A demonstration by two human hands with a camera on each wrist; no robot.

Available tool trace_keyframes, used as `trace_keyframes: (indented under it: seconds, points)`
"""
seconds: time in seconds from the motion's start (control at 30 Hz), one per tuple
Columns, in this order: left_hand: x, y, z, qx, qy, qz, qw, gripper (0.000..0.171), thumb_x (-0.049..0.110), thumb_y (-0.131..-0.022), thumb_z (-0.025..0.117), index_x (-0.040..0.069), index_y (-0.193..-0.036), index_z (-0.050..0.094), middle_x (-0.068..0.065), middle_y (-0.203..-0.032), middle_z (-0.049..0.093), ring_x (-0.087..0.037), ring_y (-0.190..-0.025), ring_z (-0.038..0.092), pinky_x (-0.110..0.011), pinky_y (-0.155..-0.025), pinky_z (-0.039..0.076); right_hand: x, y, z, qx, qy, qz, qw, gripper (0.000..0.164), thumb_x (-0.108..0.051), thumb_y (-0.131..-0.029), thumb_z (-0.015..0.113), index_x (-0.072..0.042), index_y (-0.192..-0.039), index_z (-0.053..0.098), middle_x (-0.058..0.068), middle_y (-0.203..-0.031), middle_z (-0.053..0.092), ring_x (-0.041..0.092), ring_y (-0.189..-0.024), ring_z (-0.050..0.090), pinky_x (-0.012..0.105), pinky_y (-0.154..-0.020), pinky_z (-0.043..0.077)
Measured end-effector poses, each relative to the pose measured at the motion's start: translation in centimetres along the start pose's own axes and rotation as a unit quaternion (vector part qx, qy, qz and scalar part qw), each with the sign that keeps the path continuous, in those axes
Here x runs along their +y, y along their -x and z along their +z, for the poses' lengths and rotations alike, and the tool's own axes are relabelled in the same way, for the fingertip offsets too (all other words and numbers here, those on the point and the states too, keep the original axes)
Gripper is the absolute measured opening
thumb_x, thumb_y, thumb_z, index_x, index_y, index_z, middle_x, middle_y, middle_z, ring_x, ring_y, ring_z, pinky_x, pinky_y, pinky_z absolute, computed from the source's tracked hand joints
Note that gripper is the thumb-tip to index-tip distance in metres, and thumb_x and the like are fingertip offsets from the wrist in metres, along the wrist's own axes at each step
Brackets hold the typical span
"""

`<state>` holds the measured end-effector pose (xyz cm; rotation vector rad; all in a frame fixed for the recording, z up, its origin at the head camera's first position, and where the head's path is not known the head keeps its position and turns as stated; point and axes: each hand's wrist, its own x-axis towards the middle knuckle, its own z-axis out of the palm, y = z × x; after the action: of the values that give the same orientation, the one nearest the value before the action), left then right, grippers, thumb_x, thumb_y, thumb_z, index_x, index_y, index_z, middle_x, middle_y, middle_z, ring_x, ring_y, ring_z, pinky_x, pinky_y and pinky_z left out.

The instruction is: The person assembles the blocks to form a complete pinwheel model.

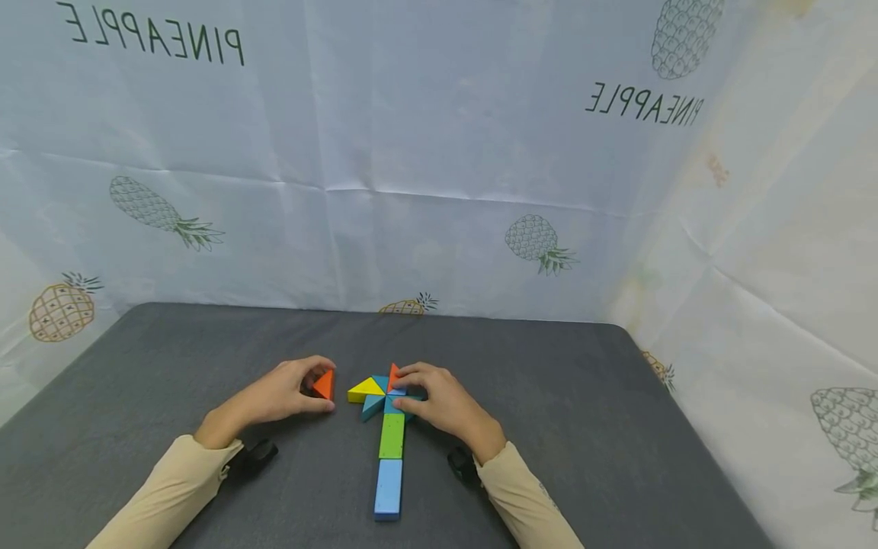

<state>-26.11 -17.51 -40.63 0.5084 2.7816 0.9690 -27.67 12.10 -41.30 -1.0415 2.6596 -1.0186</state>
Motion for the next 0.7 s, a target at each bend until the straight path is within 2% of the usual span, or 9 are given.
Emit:
trace_keyframes:
  seconds: [0.23, 0.57, 0.7]
  points:
    - [0.5, 0.1, -0.1, -0.028, -0.001, 0.002, 0.9996, 0.062, 0.026, -0.078, 0.086, 0.002, -0.127, 0.057, -0.006, -0.111, 0.065, -0.016, -0.095, 0.060, -0.039, -0.085, 0.052, -0.2, 0.1, -0.1, -0.002, 0.001, 0.001, 1.000, 0.033, -0.024, -0.093, 0.070, -0.010, -0.123, 0.070, 0.008, -0.138, 0.060, 0.028, -0.129, 0.055, 0.047, -0.102, 0.049]
    - [1.1, 0.6, -0.3, -0.081, 0.028, 0.025, 0.9960, 0.057, 0.023, -0.078, 0.086, 0.003, -0.121, 0.054, -0.004, -0.105, 0.061, -0.014, -0.087, 0.055, -0.030, -0.077, 0.048, -0.4, 0.2, -0.2, -0.004, -0.003, 0.013, 1.000, 0.033, -0.024, -0.094, 0.070, -0.011, -0.124, 0.070, 0.009, -0.139, 0.059, 0.029, -0.131, 0.054, 0.048, -0.103, 0.048]
    - [1.4, 0.7, -0.3, -0.102, 0.038, 0.025, 0.9937, 0.058, 0.024, -0.076, 0.087, 0.005, -0.119, 0.053, -0.003, -0.104, 0.061, -0.014, -0.085, 0.055, -0.029, -0.076, 0.048, -0.4, 0.2, -0.2, -0.006, -0.002, 0.014, 1.000, 0.033, -0.024, -0.094, 0.069, -0.010, -0.124, 0.070, 0.009, -0.139, 0.059, 0.030, -0.131, 0.054, 0.049, -0.103, 0.048]
